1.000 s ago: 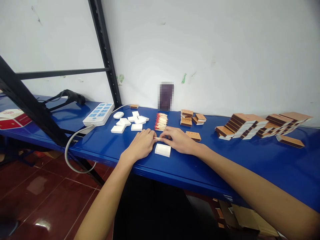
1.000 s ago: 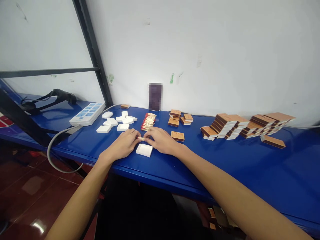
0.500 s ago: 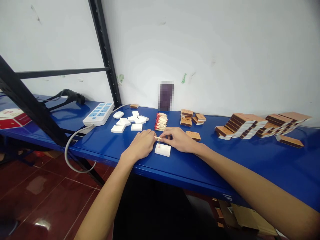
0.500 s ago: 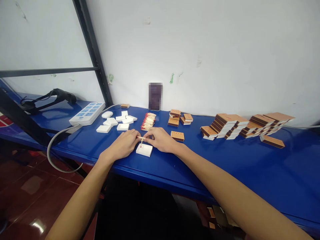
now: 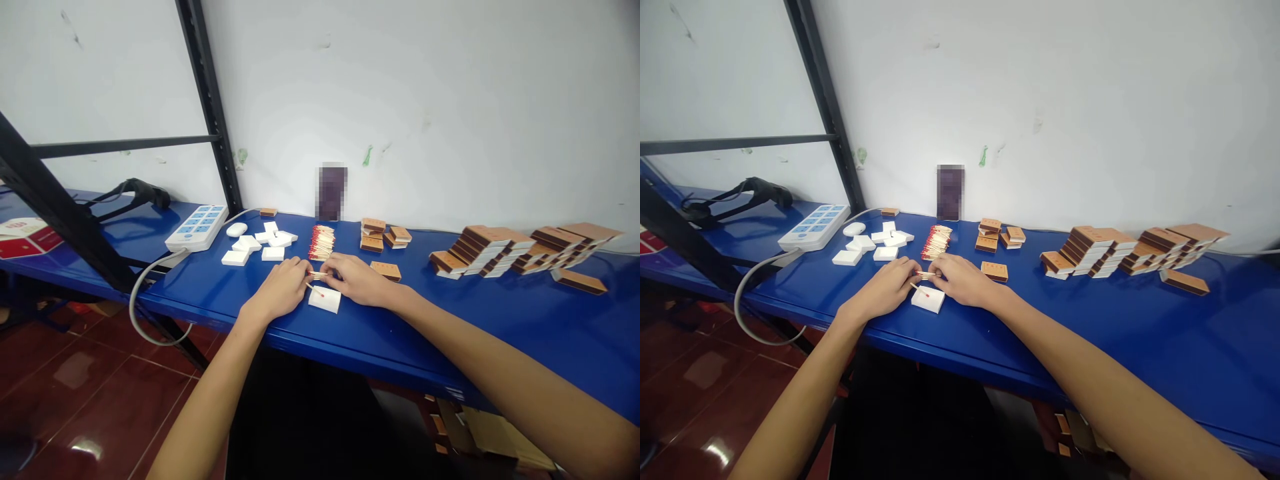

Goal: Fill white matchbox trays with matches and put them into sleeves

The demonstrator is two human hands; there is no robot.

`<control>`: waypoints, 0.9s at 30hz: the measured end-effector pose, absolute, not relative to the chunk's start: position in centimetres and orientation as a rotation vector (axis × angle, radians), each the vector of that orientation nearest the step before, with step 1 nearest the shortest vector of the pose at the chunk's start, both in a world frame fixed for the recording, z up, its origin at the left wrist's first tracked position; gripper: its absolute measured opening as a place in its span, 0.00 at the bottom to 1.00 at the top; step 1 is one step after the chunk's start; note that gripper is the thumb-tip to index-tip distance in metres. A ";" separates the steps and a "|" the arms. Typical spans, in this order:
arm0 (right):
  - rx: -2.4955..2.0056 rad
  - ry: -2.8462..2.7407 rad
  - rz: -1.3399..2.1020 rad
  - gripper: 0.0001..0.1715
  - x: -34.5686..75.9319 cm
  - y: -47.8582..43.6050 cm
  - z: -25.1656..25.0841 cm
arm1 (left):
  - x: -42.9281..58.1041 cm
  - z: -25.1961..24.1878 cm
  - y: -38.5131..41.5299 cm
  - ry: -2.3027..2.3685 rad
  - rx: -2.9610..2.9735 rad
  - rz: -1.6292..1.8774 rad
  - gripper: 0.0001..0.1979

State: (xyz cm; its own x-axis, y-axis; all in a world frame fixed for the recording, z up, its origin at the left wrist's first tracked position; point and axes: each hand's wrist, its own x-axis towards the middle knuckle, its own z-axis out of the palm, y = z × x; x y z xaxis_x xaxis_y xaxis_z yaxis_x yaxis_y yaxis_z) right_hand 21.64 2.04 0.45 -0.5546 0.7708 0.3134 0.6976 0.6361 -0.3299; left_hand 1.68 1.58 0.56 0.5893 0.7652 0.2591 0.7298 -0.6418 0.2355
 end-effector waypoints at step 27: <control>-1.297 -2.575 0.077 0.10 22.4 1.3 1.2 | 0.6 3.2 0.1 1.020 2.496 0.606 0.16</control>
